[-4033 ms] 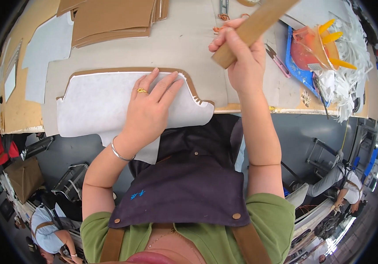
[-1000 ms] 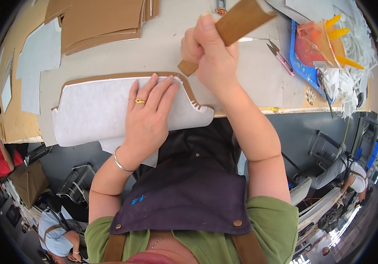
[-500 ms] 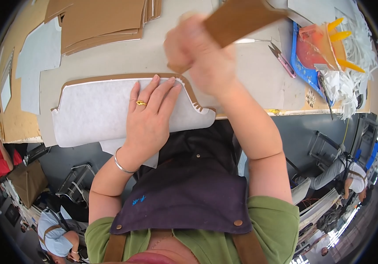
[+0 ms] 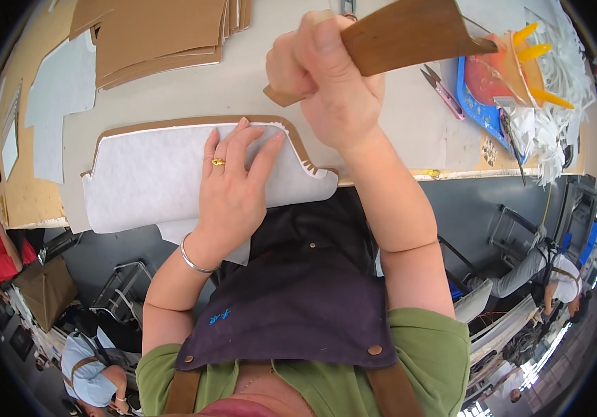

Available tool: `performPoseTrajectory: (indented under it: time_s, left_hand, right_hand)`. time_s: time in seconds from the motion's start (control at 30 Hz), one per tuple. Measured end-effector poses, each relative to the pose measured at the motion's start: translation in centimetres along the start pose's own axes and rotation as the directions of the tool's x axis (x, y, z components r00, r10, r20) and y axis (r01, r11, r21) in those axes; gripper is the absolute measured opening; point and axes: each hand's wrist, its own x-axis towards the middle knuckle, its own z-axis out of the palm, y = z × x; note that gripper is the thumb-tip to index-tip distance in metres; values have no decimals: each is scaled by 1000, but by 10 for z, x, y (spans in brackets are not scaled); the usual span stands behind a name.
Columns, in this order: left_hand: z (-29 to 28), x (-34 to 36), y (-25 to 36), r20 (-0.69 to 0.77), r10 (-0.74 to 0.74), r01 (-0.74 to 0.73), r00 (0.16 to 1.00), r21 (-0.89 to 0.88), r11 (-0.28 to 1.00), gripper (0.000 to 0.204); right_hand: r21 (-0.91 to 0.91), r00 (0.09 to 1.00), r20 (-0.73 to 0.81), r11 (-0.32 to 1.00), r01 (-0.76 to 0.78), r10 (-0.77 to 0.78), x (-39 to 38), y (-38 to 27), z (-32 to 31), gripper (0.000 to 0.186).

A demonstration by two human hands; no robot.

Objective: Preparing and trimming leather or cardboard patterns for goods assembly.

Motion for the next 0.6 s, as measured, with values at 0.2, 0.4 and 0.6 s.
performPoseTrajectory:
  time_s: [0.2, 0.4, 0.6]
  left_hand:
    - [3, 2, -1, -31, -19, 18, 999, -37, 999, 48]
    - [2, 2, 1, 34, -16, 16, 999, 8, 1000, 53]
    - [2, 2, 0, 58, -17, 17, 998, 9, 1000, 52]
  right_hand:
    - [4, 998, -57, 1000, -27, 27, -6, 7, 11, 41]
    - [69, 997, -25, 994, 81, -79, -6, -6, -5, 40]
    - [-96, 982, -163, 992, 76, -91, -27, 1, 9, 38]
